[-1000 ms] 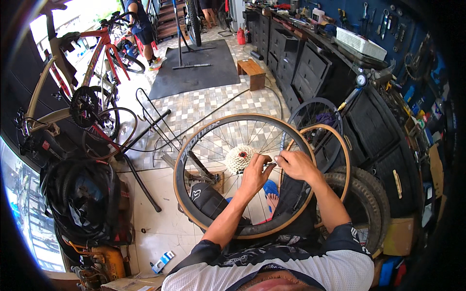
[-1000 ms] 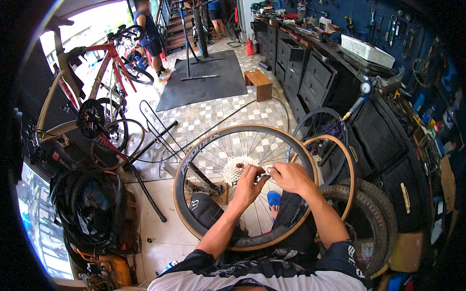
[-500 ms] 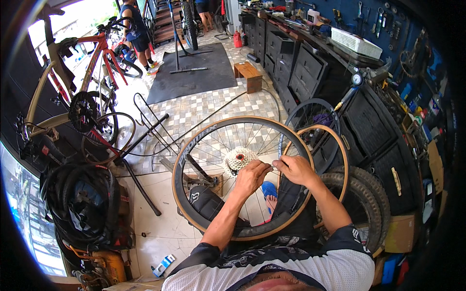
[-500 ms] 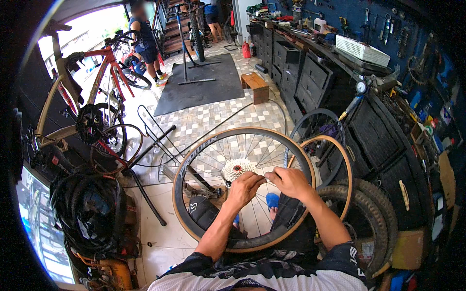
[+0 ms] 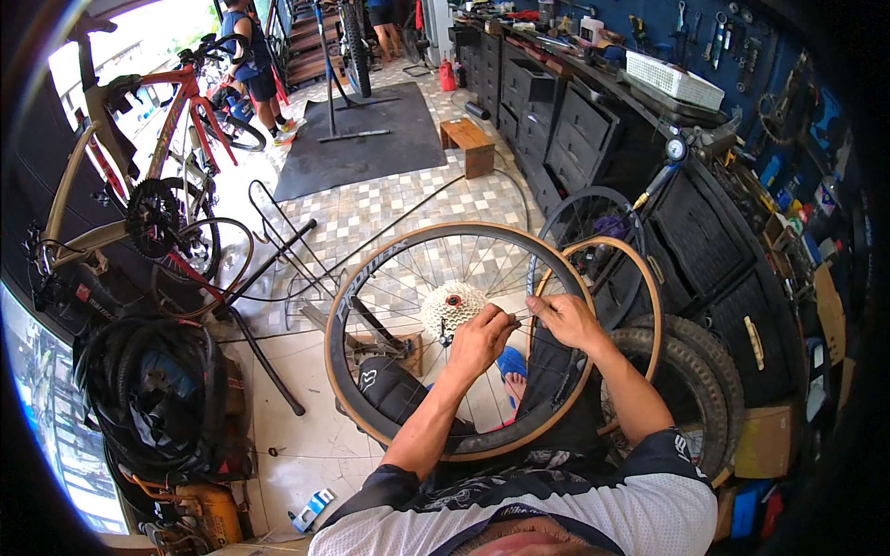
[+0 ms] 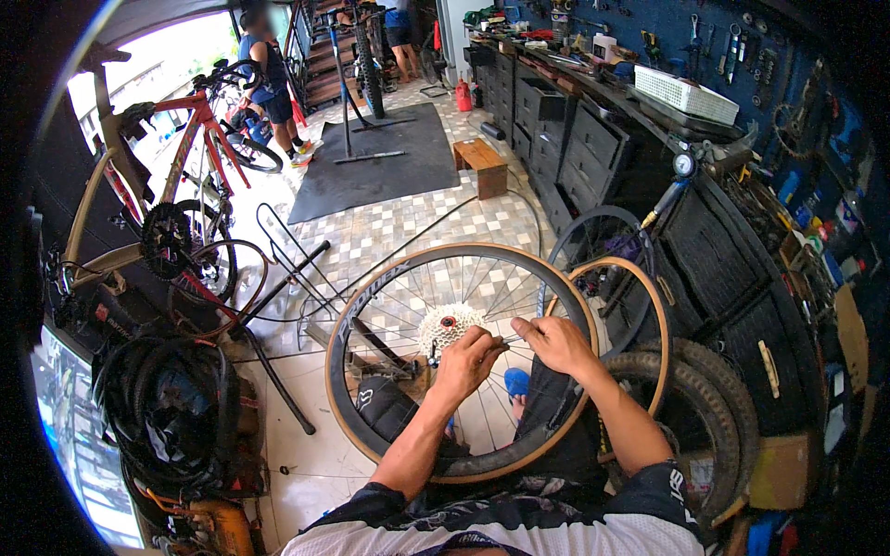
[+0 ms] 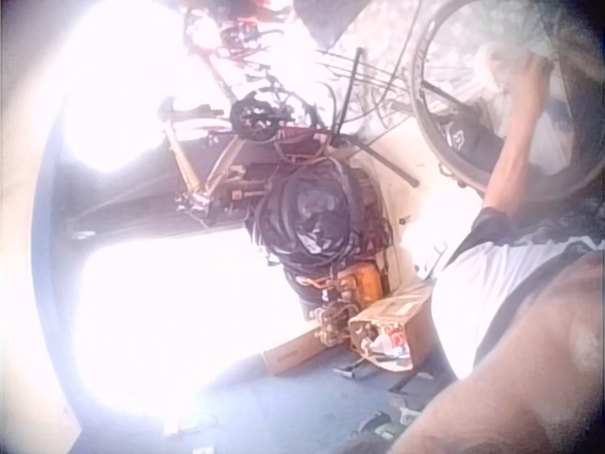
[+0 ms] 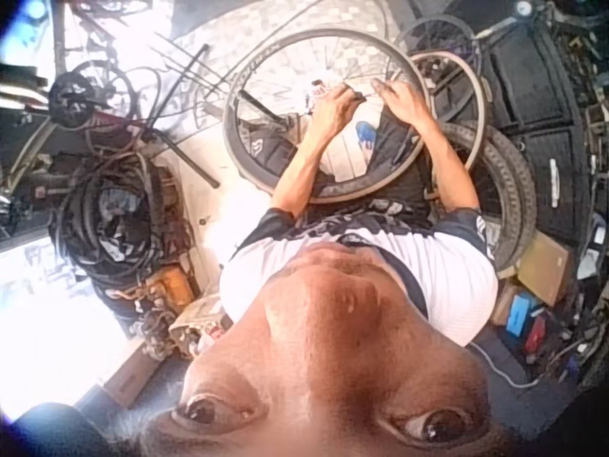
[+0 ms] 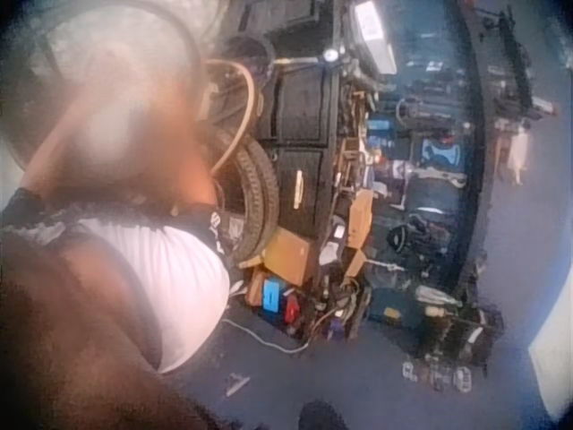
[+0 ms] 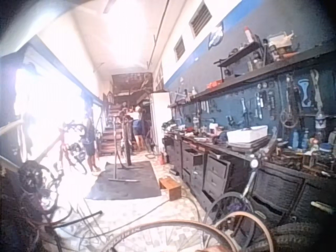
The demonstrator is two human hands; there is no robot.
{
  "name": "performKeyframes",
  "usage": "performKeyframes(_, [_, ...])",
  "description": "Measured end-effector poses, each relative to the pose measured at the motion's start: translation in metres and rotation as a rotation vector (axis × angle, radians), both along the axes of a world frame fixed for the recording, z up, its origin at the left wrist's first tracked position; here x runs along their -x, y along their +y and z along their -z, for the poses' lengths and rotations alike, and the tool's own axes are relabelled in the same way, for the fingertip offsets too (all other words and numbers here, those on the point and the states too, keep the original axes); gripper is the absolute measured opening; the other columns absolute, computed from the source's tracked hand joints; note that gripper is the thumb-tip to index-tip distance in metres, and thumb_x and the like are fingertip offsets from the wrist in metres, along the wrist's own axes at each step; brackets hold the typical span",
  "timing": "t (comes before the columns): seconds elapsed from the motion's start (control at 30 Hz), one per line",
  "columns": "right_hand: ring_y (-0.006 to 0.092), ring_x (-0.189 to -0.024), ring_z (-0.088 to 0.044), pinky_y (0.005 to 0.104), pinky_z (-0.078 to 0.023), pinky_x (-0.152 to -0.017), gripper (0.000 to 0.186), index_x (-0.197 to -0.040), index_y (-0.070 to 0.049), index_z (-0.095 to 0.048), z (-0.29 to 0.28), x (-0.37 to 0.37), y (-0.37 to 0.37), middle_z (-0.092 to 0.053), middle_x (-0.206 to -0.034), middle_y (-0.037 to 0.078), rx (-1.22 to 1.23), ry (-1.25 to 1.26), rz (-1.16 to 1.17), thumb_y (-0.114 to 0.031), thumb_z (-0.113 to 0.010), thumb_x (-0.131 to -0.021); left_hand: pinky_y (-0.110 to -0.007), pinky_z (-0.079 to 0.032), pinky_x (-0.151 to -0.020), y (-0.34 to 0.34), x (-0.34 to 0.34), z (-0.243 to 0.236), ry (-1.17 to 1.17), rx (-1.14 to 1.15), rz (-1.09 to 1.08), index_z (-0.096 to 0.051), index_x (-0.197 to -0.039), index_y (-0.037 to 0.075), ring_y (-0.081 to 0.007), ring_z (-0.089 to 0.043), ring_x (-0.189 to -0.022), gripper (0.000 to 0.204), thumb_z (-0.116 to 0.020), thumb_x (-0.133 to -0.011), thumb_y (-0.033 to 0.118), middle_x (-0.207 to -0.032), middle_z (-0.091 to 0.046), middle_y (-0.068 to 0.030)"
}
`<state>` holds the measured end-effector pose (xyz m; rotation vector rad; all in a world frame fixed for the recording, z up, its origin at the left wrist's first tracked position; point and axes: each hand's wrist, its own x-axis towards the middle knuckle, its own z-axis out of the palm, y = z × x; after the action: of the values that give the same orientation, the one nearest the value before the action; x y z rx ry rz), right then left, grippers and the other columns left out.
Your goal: The person assembles a bicycle wheel cassette by hand, then uses a chain whip and a wrench to tighten the lockring. The person then uses a spoke wrench to adjust the spokes and spins the wheel to check alignment.
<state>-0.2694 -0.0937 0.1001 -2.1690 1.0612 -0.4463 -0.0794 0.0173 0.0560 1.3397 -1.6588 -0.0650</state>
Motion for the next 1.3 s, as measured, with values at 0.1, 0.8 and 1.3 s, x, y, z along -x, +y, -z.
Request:
performKeyframes(0.1, [0.0348, -0.064, -0.062, 0.0471, -0.045, -0.061, 0.063, -0.082, 0.002, -0.067, -0.007, -0.003, 0.004, -0.061, -0.067, 0.021, 0.01, -0.011, 0.005, -0.056, -0.059, -0.102, -0.043, -0.056, -0.062, 0.003, -0.001, -0.001, 0.069, -0.035, 0.042, -0.072, -0.102, 0.007, -0.0331, -0.071, -0.075, 0.014, -0.077, -0.091, 0.013, -0.091, -0.066, -0.0081])
performKeyframes(0.8, [0.0146, -0.064, -0.067, 0.032, -0.052, -0.064, 0.026, -0.105, -0.003, -0.072, -0.013, -0.001, -0.001, -0.071, -0.082, 0.006, -0.097, -0.377, -0.231, -0.027, -0.075, -0.098, -0.041, -0.054, -0.068, 0.002, -0.015, 0.001, 0.126, -0.125, 0.054, -0.074, -0.1, 0.003, -0.0336, -0.069, -0.078, 0.016, -0.081, -0.089, 0.013, -0.09, -0.067, -0.0127])
performKeyframes(1.3, [0.0144, -0.083, -0.063, 0.0314, -0.051, -0.079, 0.026, -0.106, 0.0, -0.069, -0.03, -0.012, -0.017, -0.069, -0.087, 0.006, -0.448, 0.168, -0.097, -0.025, -0.073, -0.099, -0.042, -0.054, -0.068, 0.002, -0.018, 0.0, 0.151, -0.137, 0.043, -0.075, -0.099, 0.003, -0.033, -0.069, -0.078, 0.015, -0.081, -0.089, 0.013, -0.09, -0.068, -0.0122])
